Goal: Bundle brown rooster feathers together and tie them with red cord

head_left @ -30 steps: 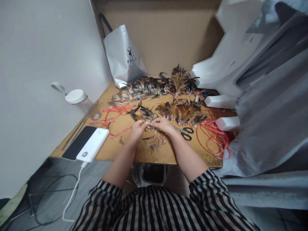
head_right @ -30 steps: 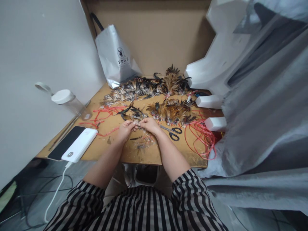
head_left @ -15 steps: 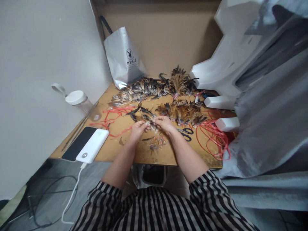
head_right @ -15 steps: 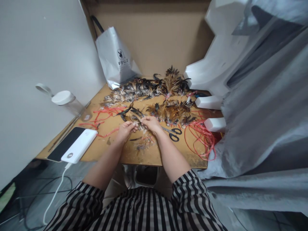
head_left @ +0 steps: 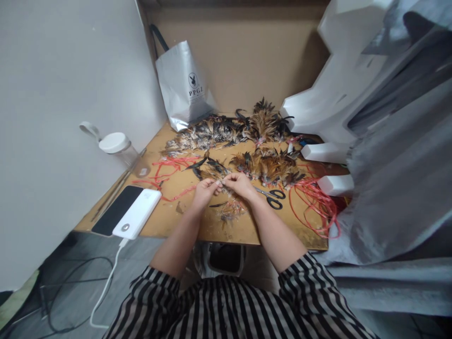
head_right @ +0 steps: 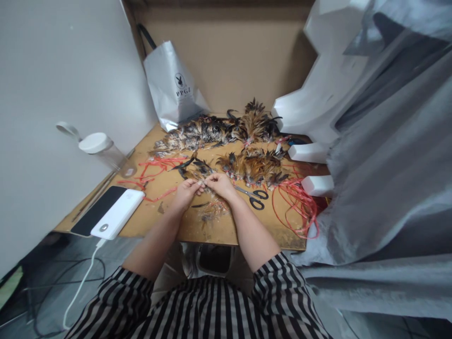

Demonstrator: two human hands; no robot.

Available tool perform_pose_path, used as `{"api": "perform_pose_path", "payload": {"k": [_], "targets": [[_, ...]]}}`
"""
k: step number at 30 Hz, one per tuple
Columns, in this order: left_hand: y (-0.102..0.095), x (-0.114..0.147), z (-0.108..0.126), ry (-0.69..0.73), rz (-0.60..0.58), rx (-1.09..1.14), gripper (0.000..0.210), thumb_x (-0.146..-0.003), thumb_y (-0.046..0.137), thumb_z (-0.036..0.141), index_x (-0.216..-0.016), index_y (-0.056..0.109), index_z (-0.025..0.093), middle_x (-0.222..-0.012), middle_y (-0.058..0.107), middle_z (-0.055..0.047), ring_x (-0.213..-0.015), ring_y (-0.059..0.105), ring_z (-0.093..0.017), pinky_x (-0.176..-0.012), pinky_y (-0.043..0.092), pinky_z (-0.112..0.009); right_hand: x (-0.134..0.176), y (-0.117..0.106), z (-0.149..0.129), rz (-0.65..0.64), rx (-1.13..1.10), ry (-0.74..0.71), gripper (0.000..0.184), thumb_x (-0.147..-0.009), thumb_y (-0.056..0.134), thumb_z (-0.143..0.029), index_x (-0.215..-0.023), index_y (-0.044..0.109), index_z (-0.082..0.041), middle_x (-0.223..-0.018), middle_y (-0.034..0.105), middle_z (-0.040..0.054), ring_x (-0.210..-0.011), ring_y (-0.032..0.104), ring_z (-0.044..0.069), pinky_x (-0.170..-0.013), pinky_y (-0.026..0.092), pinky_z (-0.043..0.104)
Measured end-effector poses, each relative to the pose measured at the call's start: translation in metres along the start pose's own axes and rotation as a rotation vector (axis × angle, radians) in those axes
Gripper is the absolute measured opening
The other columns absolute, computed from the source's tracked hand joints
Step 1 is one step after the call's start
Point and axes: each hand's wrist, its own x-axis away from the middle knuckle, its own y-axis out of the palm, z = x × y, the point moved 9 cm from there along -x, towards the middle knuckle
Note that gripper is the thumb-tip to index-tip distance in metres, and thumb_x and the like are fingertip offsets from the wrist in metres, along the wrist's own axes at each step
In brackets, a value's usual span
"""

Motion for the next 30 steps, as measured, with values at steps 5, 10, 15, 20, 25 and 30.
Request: {"api": "perform_pose_path", "payload": {"k": [5, 10, 15, 20, 25, 30], "targets": [[-0.001, -0.001, -0.002, 0.009, -0.012, -0.002, 0.020, -0.065, 0.062, 0.032, -0.066, 0.060, 0.012, -0.059, 0.060, -0.003, -0.048, 0.051, -0.008, -0.049, 0.040, -0.022, -0.001, -0.003, -0.002, 0.041, 0.028, -0.019, 0.018, -0.062, 0.060, -0.030, -0.064, 0.061, -0.012, -0.056, 0.056, -0.0002, -0.050, 0.044, 0.007, -0.051, 0.035, 0.020], [0.001, 0.000, -0.001, 0.017, -0.032, -0.010, 0.021, -0.066, 0.062, 0.033, -0.066, 0.060, 0.013, -0.058, 0.059, -0.002, -0.048, 0.050, -0.008, -0.049, 0.039, -0.021, -0.002, -0.004, -0.004, 0.054, 0.029, -0.027, 0.017, -0.062, 0.059, -0.029, -0.064, 0.060, -0.012, -0.056, 0.056, 0.0001, -0.049, 0.044, 0.007, -0.049, 0.035, 0.020], [0.002, 0.001, 0.000, 0.017, -0.037, -0.018, 0.020, -0.066, 0.062, 0.033, -0.065, 0.059, 0.013, -0.056, 0.058, -0.002, -0.046, 0.049, -0.008, -0.048, 0.038, -0.021, 0.001, -0.004, -0.005, 0.061, 0.055, -0.035, 0.016, -0.062, 0.058, -0.029, -0.064, 0.058, -0.013, -0.051, 0.055, -0.0012, -0.044, 0.044, 0.007, -0.045, 0.034, 0.019], [0.003, 0.000, 0.002, 0.036, -0.036, -0.030, 0.019, -0.068, 0.060, 0.031, -0.066, 0.058, 0.012, -0.057, 0.058, -0.001, -0.047, 0.048, -0.007, -0.048, 0.037, -0.021, 0.001, 0.002, -0.002, -0.011, -0.010, 0.001, 0.013, -0.062, 0.057, -0.026, -0.063, 0.057, -0.013, -0.049, 0.055, -0.0016, -0.043, 0.046, 0.007, -0.045, 0.035, 0.018], [0.002, 0.001, 0.003, 0.033, -0.032, -0.038, 0.020, -0.068, 0.060, 0.032, -0.066, 0.058, 0.012, -0.058, 0.058, -0.002, -0.047, 0.049, -0.007, -0.049, 0.038, -0.021, 0.000, 0.004, 0.002, -0.039, -0.029, 0.025, 0.013, -0.061, 0.057, -0.026, -0.064, 0.057, -0.013, -0.048, 0.055, -0.0019, -0.041, 0.045, 0.006, -0.043, 0.034, 0.018], [0.000, 0.001, 0.003, 0.019, -0.006, -0.021, 0.023, -0.066, 0.063, 0.034, -0.067, 0.058, 0.012, -0.058, 0.058, -0.002, -0.048, 0.049, -0.008, -0.049, 0.038, -0.021, 0.001, 0.005, 0.002, -0.035, -0.015, 0.023, 0.014, -0.060, 0.058, -0.026, -0.064, 0.057, -0.013, -0.048, 0.054, -0.0023, -0.042, 0.043, 0.006, -0.043, 0.033, 0.018]]}}
